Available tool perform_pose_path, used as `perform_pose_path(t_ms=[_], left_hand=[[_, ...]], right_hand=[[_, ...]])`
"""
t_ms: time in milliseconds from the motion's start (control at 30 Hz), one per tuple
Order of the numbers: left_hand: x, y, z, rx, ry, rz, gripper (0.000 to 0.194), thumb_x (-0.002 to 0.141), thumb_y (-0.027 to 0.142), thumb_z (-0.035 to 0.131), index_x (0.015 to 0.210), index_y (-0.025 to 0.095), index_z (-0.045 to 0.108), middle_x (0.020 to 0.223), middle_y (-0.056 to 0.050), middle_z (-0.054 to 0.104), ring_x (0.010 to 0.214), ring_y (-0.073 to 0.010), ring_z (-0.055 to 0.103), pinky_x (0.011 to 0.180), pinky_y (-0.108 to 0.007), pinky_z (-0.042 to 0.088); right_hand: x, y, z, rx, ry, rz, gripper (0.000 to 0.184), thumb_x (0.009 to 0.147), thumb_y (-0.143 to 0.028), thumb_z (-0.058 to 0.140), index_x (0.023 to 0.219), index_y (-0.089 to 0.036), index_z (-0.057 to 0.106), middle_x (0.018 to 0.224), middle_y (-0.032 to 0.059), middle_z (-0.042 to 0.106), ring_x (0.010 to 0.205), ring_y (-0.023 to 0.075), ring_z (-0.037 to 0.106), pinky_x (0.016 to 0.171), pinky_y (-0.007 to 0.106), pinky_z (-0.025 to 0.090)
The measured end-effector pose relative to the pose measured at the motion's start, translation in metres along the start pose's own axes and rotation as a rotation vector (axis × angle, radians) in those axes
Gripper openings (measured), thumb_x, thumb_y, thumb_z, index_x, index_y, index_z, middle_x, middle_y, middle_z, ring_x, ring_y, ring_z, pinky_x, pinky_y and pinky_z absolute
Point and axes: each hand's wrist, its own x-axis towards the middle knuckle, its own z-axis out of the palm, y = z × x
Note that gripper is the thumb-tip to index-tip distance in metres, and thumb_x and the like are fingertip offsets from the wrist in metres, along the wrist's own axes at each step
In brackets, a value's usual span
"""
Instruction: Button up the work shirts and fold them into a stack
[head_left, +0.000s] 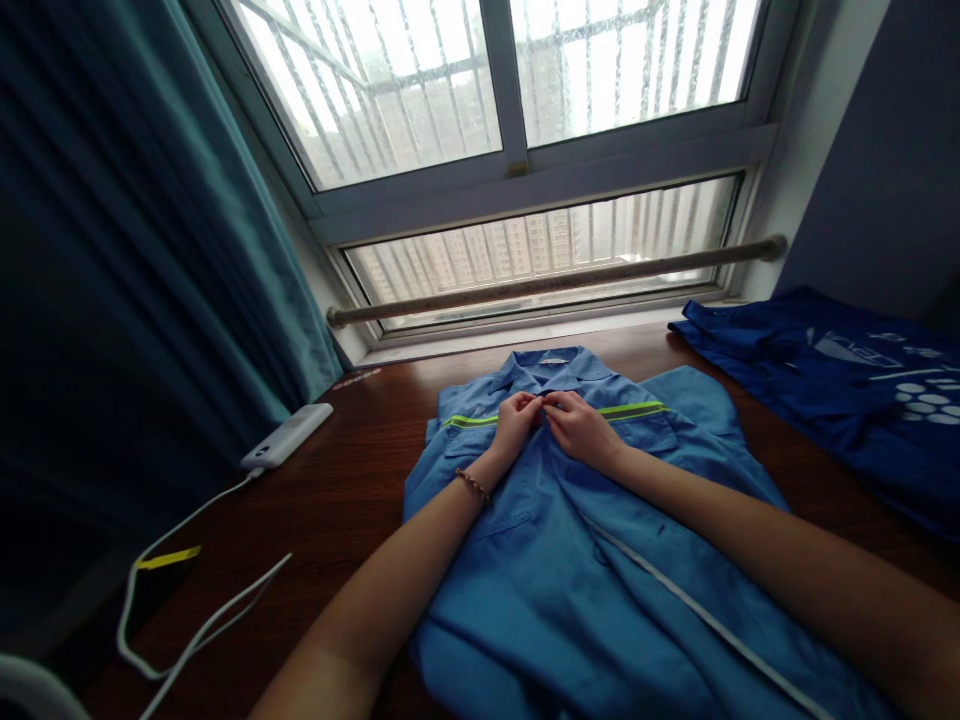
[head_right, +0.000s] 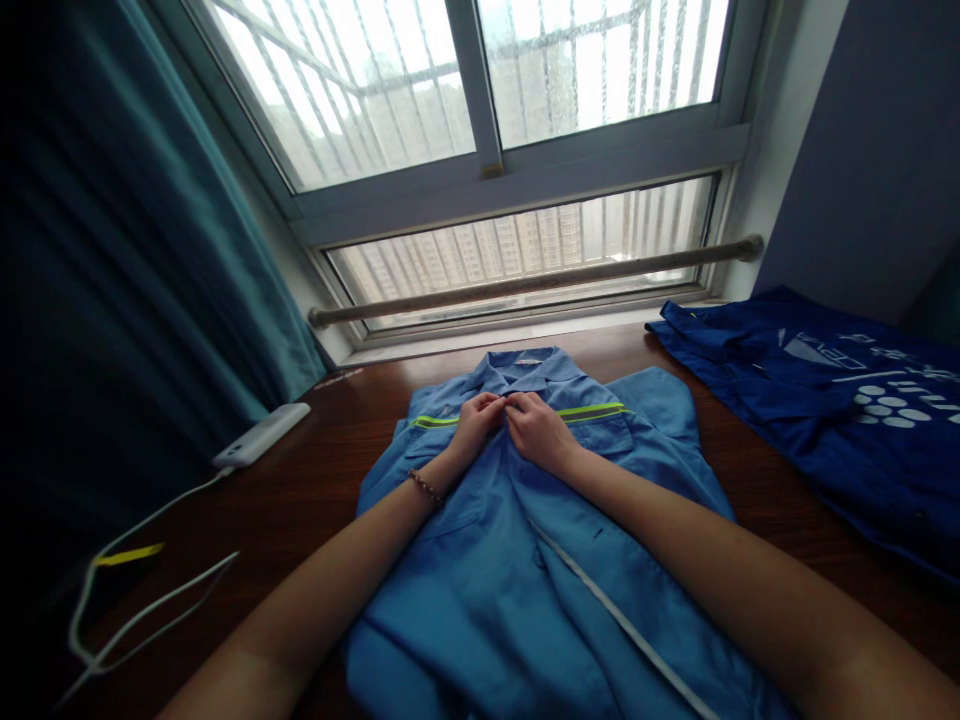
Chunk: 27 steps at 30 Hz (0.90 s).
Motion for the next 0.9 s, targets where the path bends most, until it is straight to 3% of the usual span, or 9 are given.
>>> perform_pose_path(t_ms=[167, 400, 667, 900], left_hand=[[0.0042, -0.0052, -0.0023, -0.052, 0.033, -0.040, 0.017, 0.058, 0.022, 0.067, 0.066, 0.012, 0.056, 0.054, 0.003, 0.054, 0.045, -0.0062, 0.048, 0.044, -0.018, 0.039], [0.0032, -0.0068, -0.0010, -0.157, 0.060, -0.086, 0.031, 0.055, 0.020, 0.071, 0.076, 0.013, 0.050, 0.059, 0.002, 0.056, 0.049, -0.0079, 0.053, 0.049, -0.020, 0.043], [0.0015, -0.0039, 0.0023, -0.205, 0.163, -0.113, 0.038, 0.059, 0.011, 0.067, 0.086, 0.016, 0.041, 0.061, 0.004, 0.056, 0.047, -0.0073, 0.053, 0.048, -0.019, 0.041], [0.0012, -0.0026, 0.0057, -0.232, 0.166, -0.117, 0.036, 0.060, 0.010, 0.068, 0.084, 0.015, 0.041, 0.062, 0.005, 0.054, 0.050, -0.0065, 0.053, 0.051, -0.019, 0.042]], right_hand=[[-0.0009, 0.0030, 0.0033, 0.013, 0.005, 0.012, 0.029, 0.083, -0.014, 0.040, 0.104, -0.012, 0.060, 0.106, 0.0124, 0.058, 0.102, 0.0212, 0.050, 0.090, 0.035, 0.044], [-0.0023, 0.0057, 0.0065, 0.129, 0.069, 0.121, 0.027, 0.082, -0.016, 0.042, 0.098, -0.015, 0.063, 0.110, 0.0112, 0.058, 0.102, 0.0198, 0.054, 0.091, 0.034, 0.044], [0.0008, 0.0027, 0.0029, 0.247, 0.147, 0.218, 0.025, 0.081, -0.018, 0.045, 0.087, -0.018, 0.068, 0.100, 0.0075, 0.062, 0.093, 0.0173, 0.058, 0.086, 0.029, 0.046], [0.0021, 0.0029, -0.0022, 0.377, 0.184, 0.283, 0.025, 0.082, -0.021, 0.045, 0.092, -0.021, 0.068, 0.098, 0.0042, 0.065, 0.091, 0.0171, 0.060, 0.085, 0.030, 0.045]])
